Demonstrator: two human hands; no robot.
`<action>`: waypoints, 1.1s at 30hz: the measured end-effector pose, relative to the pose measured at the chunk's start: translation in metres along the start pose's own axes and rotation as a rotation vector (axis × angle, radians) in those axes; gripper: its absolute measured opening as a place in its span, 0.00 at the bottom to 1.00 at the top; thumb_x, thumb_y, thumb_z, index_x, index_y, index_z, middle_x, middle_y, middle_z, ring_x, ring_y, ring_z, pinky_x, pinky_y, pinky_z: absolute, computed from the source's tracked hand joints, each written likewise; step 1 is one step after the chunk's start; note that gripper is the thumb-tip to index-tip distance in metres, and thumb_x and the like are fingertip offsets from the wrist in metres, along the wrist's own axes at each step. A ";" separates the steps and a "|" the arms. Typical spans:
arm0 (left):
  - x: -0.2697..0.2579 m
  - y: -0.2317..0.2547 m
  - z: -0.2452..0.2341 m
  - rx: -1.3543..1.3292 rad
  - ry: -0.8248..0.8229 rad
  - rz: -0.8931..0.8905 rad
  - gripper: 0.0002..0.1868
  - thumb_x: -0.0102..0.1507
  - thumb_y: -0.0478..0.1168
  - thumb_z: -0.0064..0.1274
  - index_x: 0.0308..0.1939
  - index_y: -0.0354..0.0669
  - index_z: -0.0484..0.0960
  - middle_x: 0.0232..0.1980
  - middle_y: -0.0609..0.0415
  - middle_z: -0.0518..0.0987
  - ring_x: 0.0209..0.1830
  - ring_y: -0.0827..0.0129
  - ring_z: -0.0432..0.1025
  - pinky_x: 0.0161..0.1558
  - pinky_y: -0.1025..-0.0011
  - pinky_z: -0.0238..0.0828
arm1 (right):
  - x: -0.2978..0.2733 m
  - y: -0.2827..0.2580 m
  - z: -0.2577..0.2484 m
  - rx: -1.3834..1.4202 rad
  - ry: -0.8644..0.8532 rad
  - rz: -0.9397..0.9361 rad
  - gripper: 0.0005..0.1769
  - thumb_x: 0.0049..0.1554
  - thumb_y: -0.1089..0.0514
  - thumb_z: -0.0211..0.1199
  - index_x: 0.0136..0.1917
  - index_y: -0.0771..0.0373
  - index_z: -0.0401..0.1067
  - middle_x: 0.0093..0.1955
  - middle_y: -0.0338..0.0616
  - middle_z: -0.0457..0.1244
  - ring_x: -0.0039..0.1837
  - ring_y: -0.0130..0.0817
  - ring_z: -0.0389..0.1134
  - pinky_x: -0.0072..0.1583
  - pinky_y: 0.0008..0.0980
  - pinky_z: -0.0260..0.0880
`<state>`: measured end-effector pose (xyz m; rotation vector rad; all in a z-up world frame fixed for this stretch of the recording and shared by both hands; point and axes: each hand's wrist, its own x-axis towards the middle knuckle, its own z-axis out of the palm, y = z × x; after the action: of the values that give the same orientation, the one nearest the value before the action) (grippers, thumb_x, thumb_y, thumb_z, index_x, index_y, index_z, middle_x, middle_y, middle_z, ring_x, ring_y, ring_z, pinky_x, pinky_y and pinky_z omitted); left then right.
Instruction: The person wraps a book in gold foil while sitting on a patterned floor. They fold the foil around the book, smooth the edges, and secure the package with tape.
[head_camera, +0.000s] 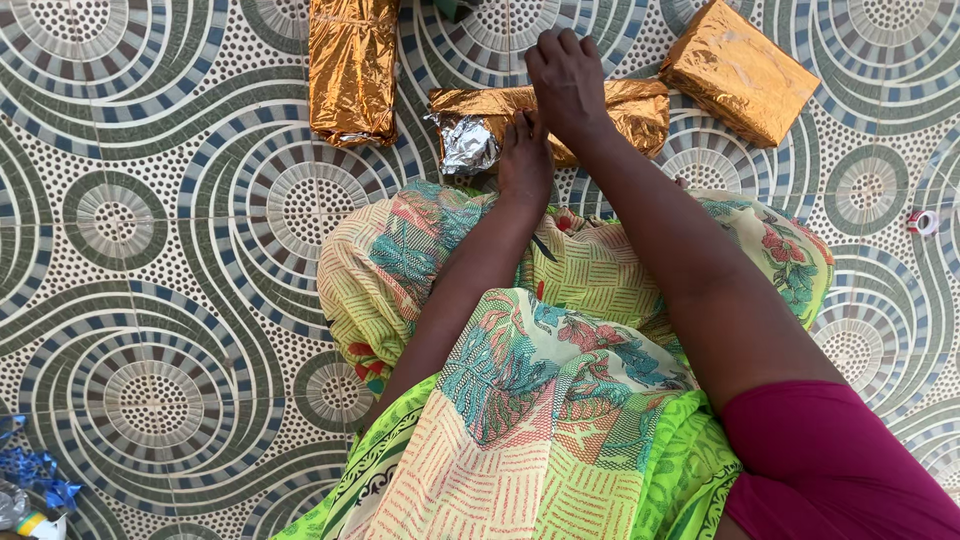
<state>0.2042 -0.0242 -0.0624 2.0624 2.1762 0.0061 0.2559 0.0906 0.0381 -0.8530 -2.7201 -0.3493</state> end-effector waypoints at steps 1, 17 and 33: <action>0.000 0.000 -0.002 0.056 -0.055 0.025 0.24 0.73 0.41 0.41 0.70 0.30 0.62 0.76 0.41 0.61 0.79 0.48 0.57 0.78 0.57 0.53 | 0.000 0.001 0.002 -0.016 0.000 0.002 0.11 0.50 0.62 0.71 0.47 0.62 0.73 0.50 0.45 0.62 0.56 0.41 0.63 0.55 0.42 0.62; 0.002 0.005 0.016 -0.045 0.142 -0.037 0.33 0.67 0.42 0.44 0.74 0.34 0.58 0.74 0.44 0.64 0.73 0.48 0.61 0.73 0.57 0.56 | -0.003 0.004 0.037 0.190 -0.373 -0.013 0.03 0.52 0.57 0.71 0.42 0.55 0.80 0.47 0.37 0.69 0.56 0.40 0.68 0.57 0.49 0.68; 0.002 0.026 0.043 0.236 -0.086 -0.006 0.34 0.63 0.39 0.52 0.73 0.32 0.64 0.74 0.45 0.63 0.36 0.58 0.74 0.29 0.60 0.68 | 0.003 -0.002 0.041 0.252 -0.471 -0.033 0.02 0.55 0.57 0.68 0.43 0.53 0.81 0.50 0.39 0.71 0.57 0.42 0.70 0.57 0.47 0.70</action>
<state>0.2341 -0.0250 -0.1023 2.1295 2.2244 -0.3494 0.2448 0.1031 0.0010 -0.9116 -3.1118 0.2173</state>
